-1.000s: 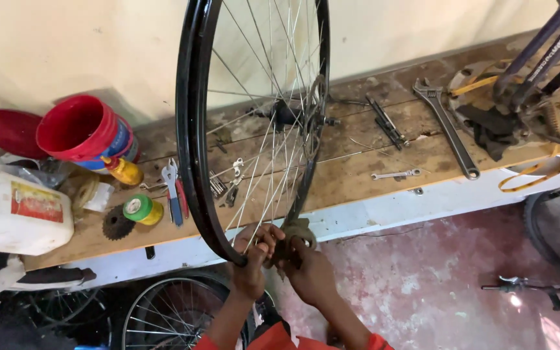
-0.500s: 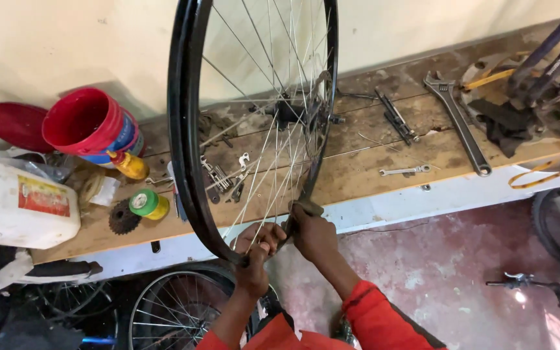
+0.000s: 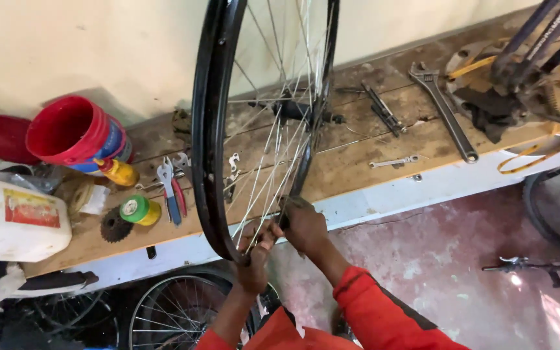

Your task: Cleaning the rim of a bicycle wheel using a cloth.

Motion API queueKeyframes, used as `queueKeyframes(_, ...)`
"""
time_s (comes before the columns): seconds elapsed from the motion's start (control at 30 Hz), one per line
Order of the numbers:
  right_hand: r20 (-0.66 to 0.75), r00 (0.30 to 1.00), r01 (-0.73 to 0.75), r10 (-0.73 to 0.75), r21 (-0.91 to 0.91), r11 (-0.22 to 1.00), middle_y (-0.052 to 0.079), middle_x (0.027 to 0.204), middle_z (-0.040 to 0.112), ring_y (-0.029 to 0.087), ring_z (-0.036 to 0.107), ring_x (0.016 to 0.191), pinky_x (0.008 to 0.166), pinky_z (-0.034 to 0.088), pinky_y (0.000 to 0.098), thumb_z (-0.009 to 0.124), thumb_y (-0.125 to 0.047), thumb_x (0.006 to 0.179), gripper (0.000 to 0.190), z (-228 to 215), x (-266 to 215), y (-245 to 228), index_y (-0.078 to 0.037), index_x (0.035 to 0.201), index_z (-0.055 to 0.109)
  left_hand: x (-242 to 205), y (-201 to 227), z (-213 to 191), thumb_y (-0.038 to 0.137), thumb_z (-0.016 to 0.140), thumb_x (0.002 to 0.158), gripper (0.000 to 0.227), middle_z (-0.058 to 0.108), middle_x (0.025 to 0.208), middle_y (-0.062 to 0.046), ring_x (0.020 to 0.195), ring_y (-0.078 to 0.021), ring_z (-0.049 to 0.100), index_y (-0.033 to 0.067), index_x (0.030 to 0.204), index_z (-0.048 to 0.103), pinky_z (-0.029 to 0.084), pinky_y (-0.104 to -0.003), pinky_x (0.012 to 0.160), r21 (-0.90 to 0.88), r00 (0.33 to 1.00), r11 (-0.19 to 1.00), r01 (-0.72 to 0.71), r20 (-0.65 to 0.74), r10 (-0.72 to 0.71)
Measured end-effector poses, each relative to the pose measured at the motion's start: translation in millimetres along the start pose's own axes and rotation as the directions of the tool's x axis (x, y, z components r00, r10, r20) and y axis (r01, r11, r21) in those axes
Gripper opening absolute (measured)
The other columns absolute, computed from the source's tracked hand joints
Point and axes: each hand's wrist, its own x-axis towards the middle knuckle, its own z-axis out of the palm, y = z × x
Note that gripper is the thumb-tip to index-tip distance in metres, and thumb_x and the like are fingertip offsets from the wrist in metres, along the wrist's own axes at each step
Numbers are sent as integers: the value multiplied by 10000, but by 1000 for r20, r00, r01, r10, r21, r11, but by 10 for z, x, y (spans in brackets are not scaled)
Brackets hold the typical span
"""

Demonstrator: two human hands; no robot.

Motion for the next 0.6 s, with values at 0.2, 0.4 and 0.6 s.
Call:
queueKeyframes(0.2,-17,999,43,-40,240,970,262,1168,617,510,539,1086,789,454,607,481,-261,872,563,309,-118,247,-244,1431,420,20,-15,-10,216,511,833,208,518,726,-84,828,-211,594,64,695,480,462,-363,698,-126,997,991,-54,-61,47)
queueKeyframes(0.4,9,999,-46,47,-126,991,175,961,686,465,642,863,698,500,543,568,-265,787,494,175,86,186,-316,1271,485,-7,19,12,191,509,831,205,527,767,-130,811,-204,539,83,676,428,394,-348,715,-188,998,982,22,-46,-32)
queueKeyframes(0.6,-81,994,63,-71,-95,993,155,1055,688,482,630,913,701,484,558,495,-289,830,449,-38,-94,113,-310,1278,529,121,249,147,207,523,826,168,645,901,-85,585,-113,405,49,786,563,344,-275,554,-43,994,995,89,-54,-91)
